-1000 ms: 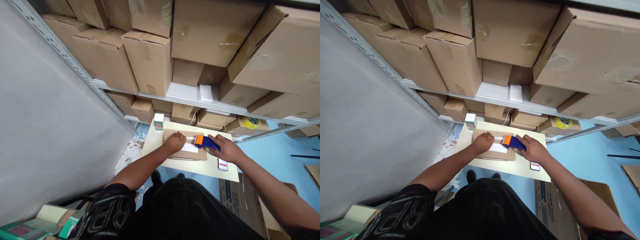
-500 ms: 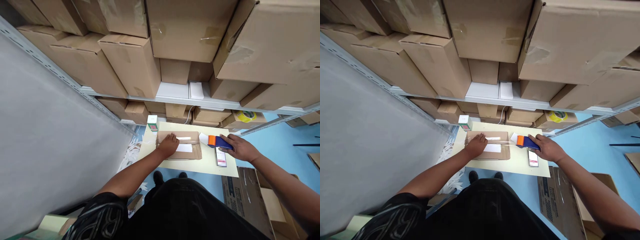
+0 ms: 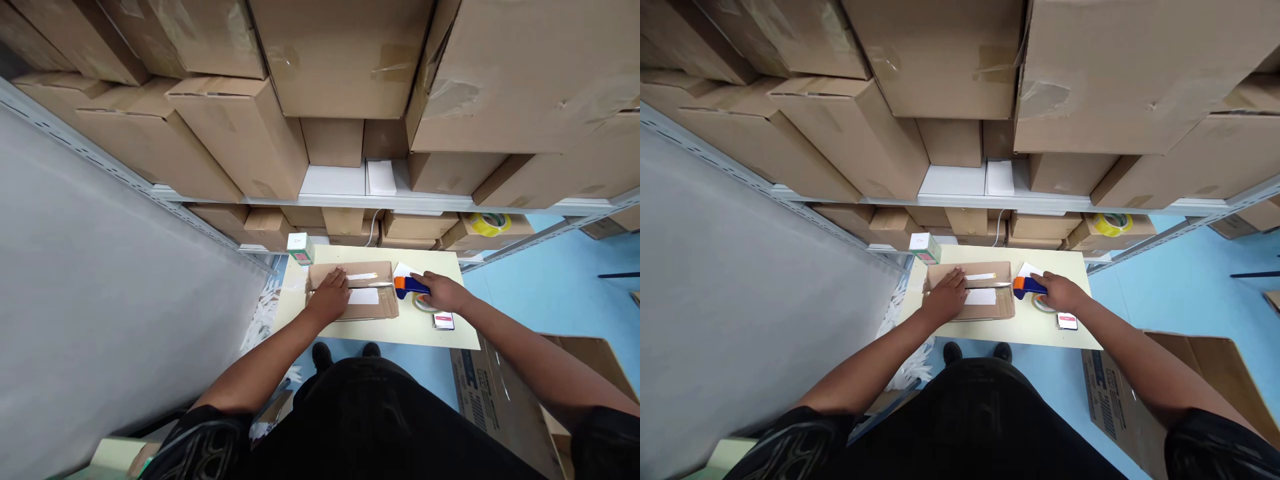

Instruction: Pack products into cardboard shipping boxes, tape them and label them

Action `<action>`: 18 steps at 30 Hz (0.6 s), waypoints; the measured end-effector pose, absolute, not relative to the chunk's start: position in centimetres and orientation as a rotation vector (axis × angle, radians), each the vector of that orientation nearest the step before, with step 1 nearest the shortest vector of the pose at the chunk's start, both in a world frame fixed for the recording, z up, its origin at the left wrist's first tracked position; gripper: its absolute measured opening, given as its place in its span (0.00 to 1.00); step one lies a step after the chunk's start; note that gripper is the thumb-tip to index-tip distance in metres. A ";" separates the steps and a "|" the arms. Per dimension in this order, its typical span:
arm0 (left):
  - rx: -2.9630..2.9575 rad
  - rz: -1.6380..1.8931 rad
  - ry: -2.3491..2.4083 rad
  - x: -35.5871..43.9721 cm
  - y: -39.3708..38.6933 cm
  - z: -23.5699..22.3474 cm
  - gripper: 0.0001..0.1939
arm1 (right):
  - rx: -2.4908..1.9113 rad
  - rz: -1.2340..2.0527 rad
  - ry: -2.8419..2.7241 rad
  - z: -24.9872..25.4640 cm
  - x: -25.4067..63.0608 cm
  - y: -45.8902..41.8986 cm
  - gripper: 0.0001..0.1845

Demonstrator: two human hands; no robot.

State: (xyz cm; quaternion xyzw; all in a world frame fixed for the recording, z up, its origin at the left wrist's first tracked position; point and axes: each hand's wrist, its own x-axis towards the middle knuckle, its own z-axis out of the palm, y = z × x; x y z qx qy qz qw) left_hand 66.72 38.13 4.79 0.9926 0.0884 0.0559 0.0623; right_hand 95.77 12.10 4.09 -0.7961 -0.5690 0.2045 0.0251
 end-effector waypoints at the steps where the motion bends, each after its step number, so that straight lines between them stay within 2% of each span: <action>1: 2.991 0.174 0.277 66.7 38.0 4.7 0.22 | -2.498 0.758 -1.686 3.4 95.2 12.3 0.33; 4: 2.967 0.207 0.299 66.7 37.6 4.5 0.21 | -2.602 1.126 -1.501 1.1 92.9 12.5 0.18; 5: 2.958 0.225 0.301 66.6 37.5 4.4 0.21 | -2.608 1.165 -1.471 0.5 92.1 12.4 0.17; 10: 2.872 0.391 0.288 65.9 37.7 4.7 0.17 | -2.701 1.113 -1.273 -1.8 89.8 10.4 0.19; 15: 2.795 0.484 0.290 63.8 38.4 6.3 0.15 | -2.710 0.982 -0.546 -4.7 88.8 8.1 0.23; 18: 2.796 0.451 0.300 62.2 38.9 7.0 0.17 | -2.679 0.994 -0.372 -6.8 87.5 8.6 0.22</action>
